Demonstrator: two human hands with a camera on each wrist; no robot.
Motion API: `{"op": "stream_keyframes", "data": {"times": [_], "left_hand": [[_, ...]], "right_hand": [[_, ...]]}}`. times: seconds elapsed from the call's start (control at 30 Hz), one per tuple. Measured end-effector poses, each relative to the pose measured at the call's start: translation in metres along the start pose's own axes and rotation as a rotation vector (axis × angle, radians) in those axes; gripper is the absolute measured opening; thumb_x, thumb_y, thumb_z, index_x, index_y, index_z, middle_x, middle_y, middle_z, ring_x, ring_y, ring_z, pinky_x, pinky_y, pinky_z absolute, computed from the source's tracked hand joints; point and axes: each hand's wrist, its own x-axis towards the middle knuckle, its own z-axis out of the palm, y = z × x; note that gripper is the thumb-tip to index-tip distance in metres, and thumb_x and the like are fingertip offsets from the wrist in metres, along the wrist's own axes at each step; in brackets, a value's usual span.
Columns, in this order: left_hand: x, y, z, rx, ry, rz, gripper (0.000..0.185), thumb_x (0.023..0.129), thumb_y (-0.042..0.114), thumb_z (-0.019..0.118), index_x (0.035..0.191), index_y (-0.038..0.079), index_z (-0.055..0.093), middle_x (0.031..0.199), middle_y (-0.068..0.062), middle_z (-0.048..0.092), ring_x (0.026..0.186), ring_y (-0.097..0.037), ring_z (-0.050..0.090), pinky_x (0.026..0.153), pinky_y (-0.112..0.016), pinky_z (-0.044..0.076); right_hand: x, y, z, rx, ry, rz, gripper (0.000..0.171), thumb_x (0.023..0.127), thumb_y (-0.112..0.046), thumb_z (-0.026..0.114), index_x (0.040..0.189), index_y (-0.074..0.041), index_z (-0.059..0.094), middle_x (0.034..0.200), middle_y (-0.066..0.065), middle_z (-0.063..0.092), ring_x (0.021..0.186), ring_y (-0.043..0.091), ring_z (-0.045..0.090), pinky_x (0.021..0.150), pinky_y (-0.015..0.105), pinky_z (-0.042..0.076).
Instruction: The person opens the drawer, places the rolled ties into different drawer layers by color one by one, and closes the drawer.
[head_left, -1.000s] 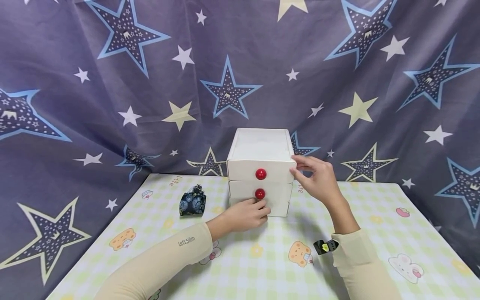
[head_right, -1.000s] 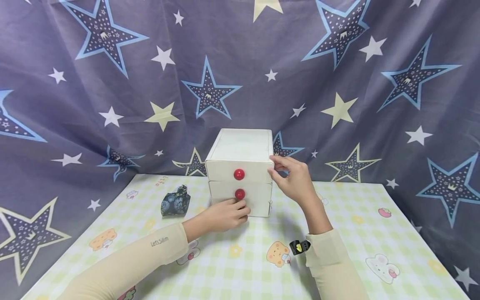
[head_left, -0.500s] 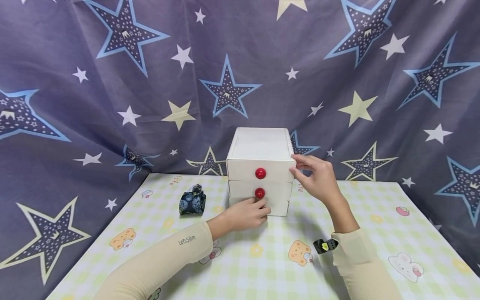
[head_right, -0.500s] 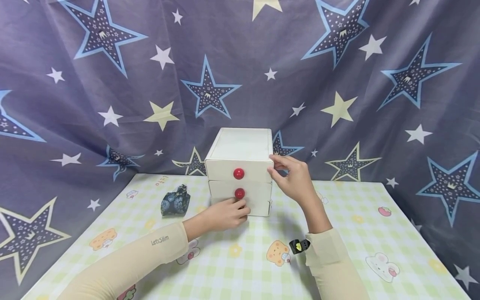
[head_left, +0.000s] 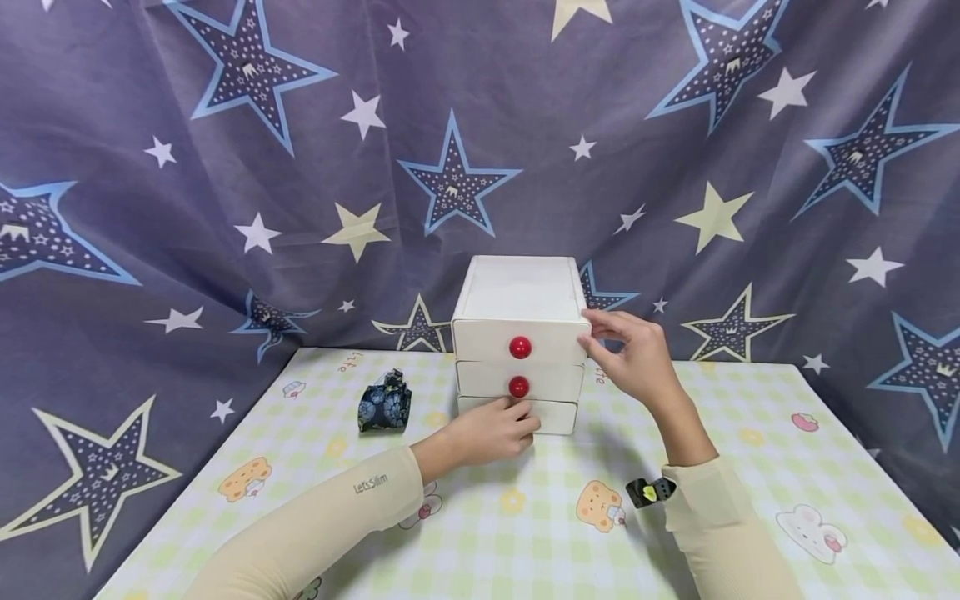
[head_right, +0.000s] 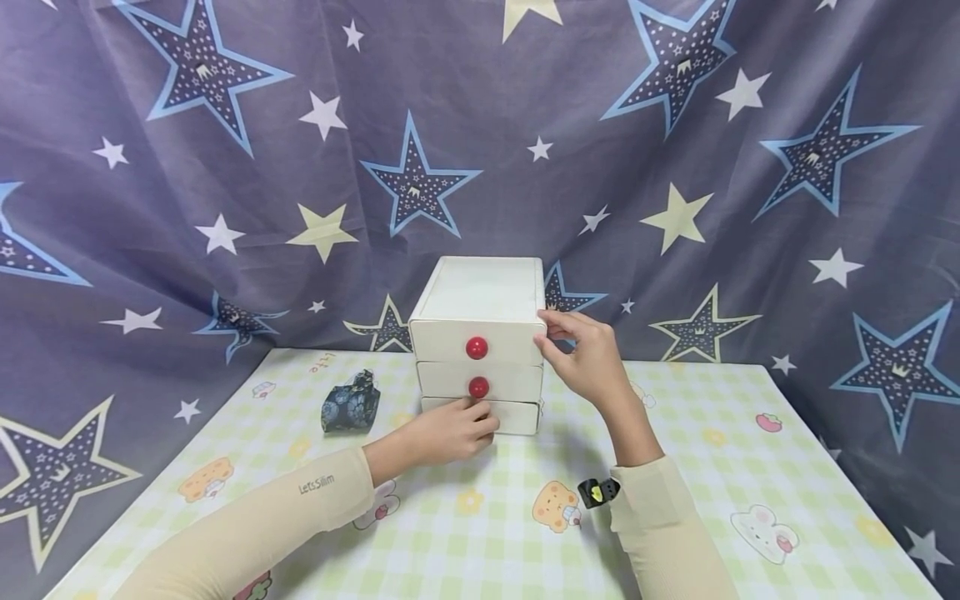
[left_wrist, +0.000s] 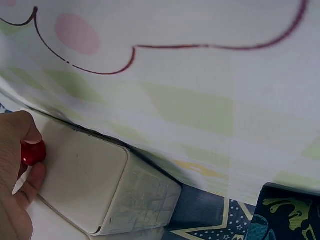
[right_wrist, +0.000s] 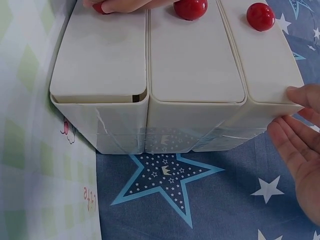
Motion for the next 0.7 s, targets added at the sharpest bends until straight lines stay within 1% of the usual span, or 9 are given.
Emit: {"op": "stream_keyframes", "data": {"times": [0.2, 0.27, 0.53, 0.7], "left_hand": [[0.0001, 0.0010, -0.0013, 0.003, 0.013, -0.010, 0.016, 0.102, 0.021, 0.059, 0.095, 0.026, 0.073, 0.103, 0.004, 0.054, 0.100, -0.020, 0.052, 0.074, -0.029, 0.050], [0.0003, 0.0011, -0.0017, 0.003, 0.015, -0.010, 0.017, 0.102, 0.021, 0.059, 0.095, 0.026, 0.073, 0.103, 0.003, 0.054, 0.100, -0.020, 0.052, 0.074, -0.029, 0.050], [0.0005, 0.0008, -0.0044, -0.007, 0.010, -0.004, 0.018, 0.102, 0.022, 0.058, 0.095, 0.026, 0.073, 0.103, 0.003, 0.055, 0.101, -0.020, 0.053, 0.077, -0.030, 0.052], [0.0003, 0.0008, -0.0073, -0.014, 0.001, 0.001, 0.017, 0.102, 0.022, 0.058, 0.096, 0.027, 0.074, 0.104, 0.003, 0.055, 0.102, -0.020, 0.053, 0.079, -0.030, 0.053]], "right_hand": [[0.0003, 0.0009, -0.0003, 0.003, -0.007, -0.001, 0.034, 0.086, -0.005, 0.082, 0.119, -0.002, 0.075, 0.104, 0.014, 0.076, 0.084, 0.028, 0.076, 0.075, 0.046, 0.062], [0.0002, 0.0010, -0.0006, 0.003, -0.007, 0.000, 0.034, 0.086, -0.004, 0.083, 0.119, -0.001, 0.075, 0.104, 0.014, 0.076, 0.085, 0.028, 0.076, 0.075, 0.046, 0.062], [-0.0001, 0.0005, -0.0004, 0.017, 0.000, 0.007, 0.035, 0.086, -0.004, 0.083, 0.119, -0.001, 0.075, 0.105, 0.014, 0.076, 0.086, 0.027, 0.075, 0.077, 0.040, 0.062], [0.0000, -0.0001, -0.0002, 0.018, -0.001, 0.012, 0.035, 0.086, -0.004, 0.083, 0.119, -0.002, 0.075, 0.105, 0.014, 0.076, 0.086, 0.027, 0.075, 0.077, 0.040, 0.062]]}}
